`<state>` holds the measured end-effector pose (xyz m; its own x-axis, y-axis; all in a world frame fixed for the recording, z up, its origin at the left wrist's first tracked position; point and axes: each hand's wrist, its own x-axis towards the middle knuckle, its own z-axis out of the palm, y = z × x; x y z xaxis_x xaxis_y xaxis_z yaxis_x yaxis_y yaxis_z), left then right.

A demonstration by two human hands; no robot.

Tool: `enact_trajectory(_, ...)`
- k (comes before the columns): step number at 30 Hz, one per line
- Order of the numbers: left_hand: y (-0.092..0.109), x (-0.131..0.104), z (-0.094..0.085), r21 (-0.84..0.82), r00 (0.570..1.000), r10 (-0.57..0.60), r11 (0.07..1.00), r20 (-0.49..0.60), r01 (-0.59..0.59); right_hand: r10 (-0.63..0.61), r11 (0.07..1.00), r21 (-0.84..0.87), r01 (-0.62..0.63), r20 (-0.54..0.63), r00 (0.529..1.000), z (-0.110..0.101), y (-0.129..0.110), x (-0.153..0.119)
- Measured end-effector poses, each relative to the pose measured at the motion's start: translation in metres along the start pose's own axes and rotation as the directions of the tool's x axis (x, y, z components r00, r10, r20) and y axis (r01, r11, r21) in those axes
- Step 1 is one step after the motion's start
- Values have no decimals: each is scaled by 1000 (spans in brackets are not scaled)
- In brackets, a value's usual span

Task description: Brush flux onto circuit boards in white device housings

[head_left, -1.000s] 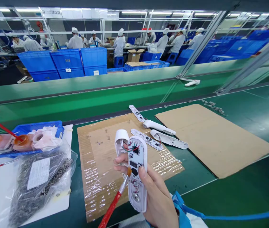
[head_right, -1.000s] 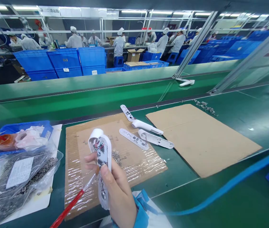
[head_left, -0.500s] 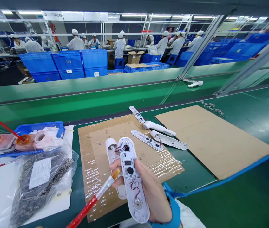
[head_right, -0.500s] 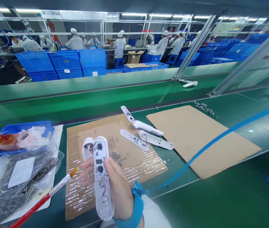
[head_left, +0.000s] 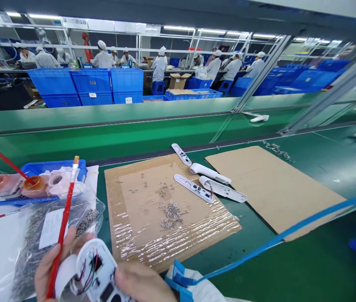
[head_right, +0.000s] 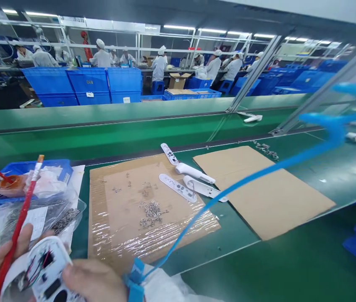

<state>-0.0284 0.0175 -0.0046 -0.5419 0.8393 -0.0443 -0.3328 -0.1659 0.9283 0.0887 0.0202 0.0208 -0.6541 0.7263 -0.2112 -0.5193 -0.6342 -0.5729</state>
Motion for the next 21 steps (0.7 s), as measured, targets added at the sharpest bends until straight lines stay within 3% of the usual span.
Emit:
enact_trajectory(3,16,0,12,46,988,47,998,-147,-40,99,988,-113,-102,-31,995,-2,-8,0)
enact_trajectory(5,21,4,14,38,986,39,999,-163,-33,125,947,-293,-135,-52,991,-9,-21,2)
enact_trajectory(7,23,9,13,-3,991,19,1000,-136,-19,59,785,-616,-67,-33,998,-23,-42,6)
enact_trajectory(8,23,11,12,-19,992,16,1000,-127,-19,-12,613,-790,-5,-17,1000,-32,-54,9)
enact_trajectory(10,24,14,8,-34,992,-1,999,-125,-3,-190,120,-993,0,-23,982,-53,-81,16)
enact_trajectory(12,25,15,4,-61,992,-35,998,-121,28,-298,-401,-909,-111,14,955,-77,-106,27)
enact_trajectory(14,25,17,0,-119,993,-83,990,-90,72,-167,-727,-686,-32,132,977,-97,-125,39)
enact_trajectory(16,24,17,-3,-166,993,-98,982,-64,87,5,-842,-531,97,172,985,-112,-138,52)
enact_trajectory(21,21,18,-8,-189,988,-101,979,-114,78,188,-871,-431,234,147,971,-123,-144,72)
